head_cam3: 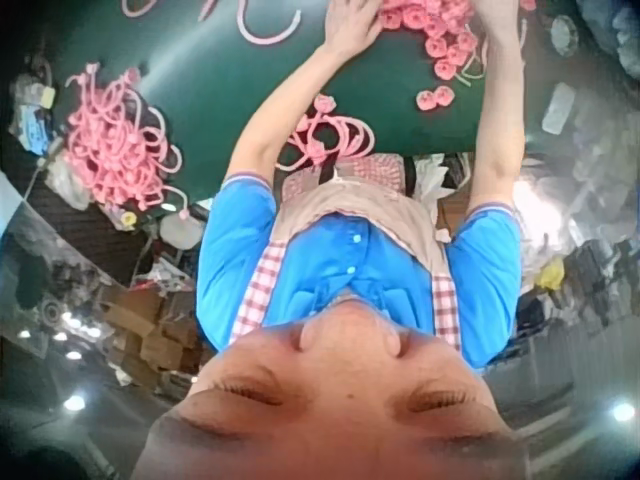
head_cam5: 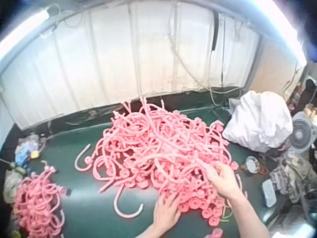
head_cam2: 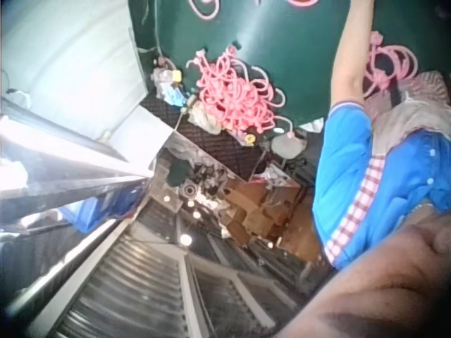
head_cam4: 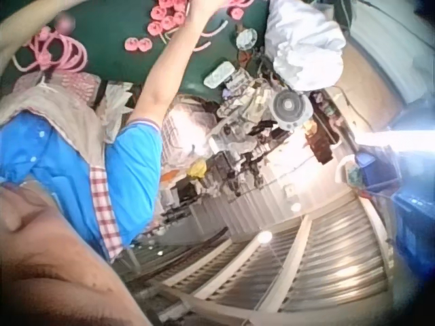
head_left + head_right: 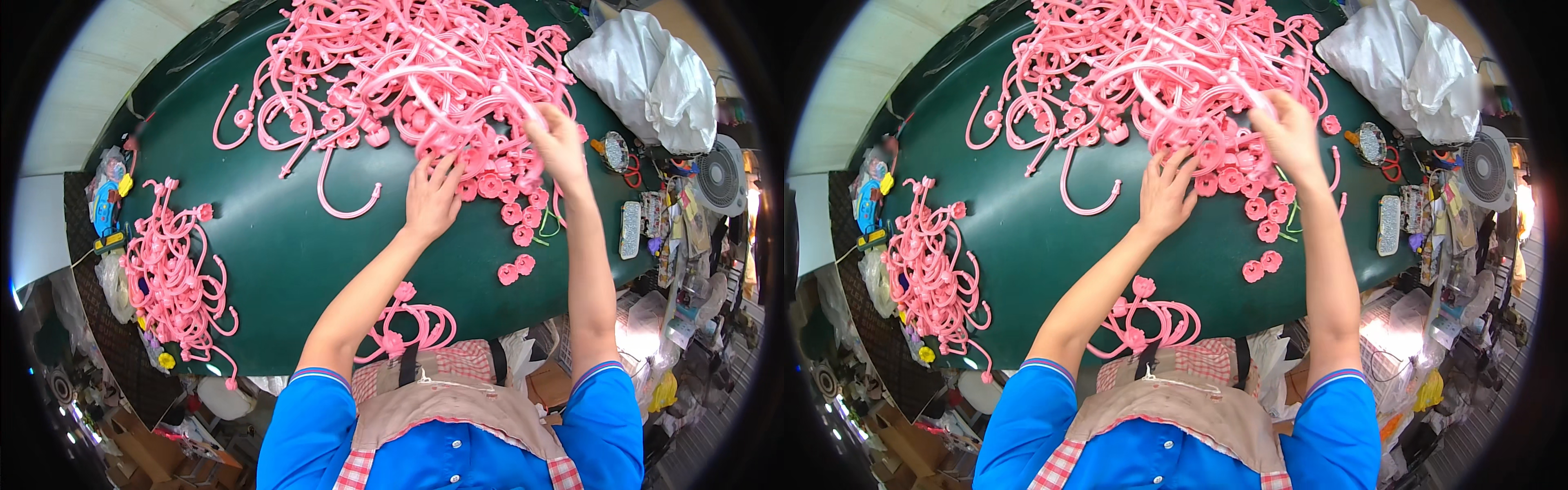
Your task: The person repeatedly picks up pink plastic tubes and small pink plastic caps from a green table, inserts the caps into the tube ends, and places the assembled items back on the table. The process is continuous and repetitive throughout the clip.
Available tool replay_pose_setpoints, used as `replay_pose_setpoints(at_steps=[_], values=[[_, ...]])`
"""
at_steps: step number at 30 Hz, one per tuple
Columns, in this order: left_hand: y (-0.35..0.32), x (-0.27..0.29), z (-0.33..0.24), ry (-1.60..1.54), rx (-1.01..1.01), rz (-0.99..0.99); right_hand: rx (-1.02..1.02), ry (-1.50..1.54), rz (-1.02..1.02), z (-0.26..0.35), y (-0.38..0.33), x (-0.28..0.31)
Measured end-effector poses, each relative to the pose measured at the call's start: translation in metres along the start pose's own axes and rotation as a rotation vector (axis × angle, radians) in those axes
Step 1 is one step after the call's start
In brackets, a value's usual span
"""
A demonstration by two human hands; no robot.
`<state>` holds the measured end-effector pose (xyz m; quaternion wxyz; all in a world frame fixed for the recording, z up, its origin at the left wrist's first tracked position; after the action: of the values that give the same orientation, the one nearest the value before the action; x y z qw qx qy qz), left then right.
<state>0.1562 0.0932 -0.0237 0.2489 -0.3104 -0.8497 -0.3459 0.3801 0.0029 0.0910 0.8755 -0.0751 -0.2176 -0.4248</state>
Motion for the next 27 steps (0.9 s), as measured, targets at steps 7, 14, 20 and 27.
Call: replay_pose_setpoints(at_steps=[7, 14, 20, 27], values=[[-0.006, -0.015, 0.054, 0.13, 0.051, 0.143, 0.057, 0.445, -0.545, -0.005, -0.021, 0.078], [-0.041, -0.029, 0.002, 0.039, -0.199, 0.283, -0.16, 0.274, -0.302, -0.058, -0.051, 0.057], [-0.054, -0.054, 0.007, -0.017, 0.186, 0.366, -0.196, 0.345, -0.356, -0.042, -0.128, 0.038], [-0.08, -0.013, -0.003, -1.043, 1.371, 0.42, -0.331, 0.498, -0.37, -0.026, -0.18, 0.012]])
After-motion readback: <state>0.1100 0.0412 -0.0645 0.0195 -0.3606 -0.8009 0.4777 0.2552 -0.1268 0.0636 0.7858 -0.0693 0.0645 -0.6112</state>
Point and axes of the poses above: each hand's wrist, its own y-axis towards the middle knuckle, its own x-axis out of the back of the hand, z = x × y, the point moved 2 cm from there along y, towards the middle knuckle, and after that the axes turned 8 degrees about -z, right-handed, at the moved point
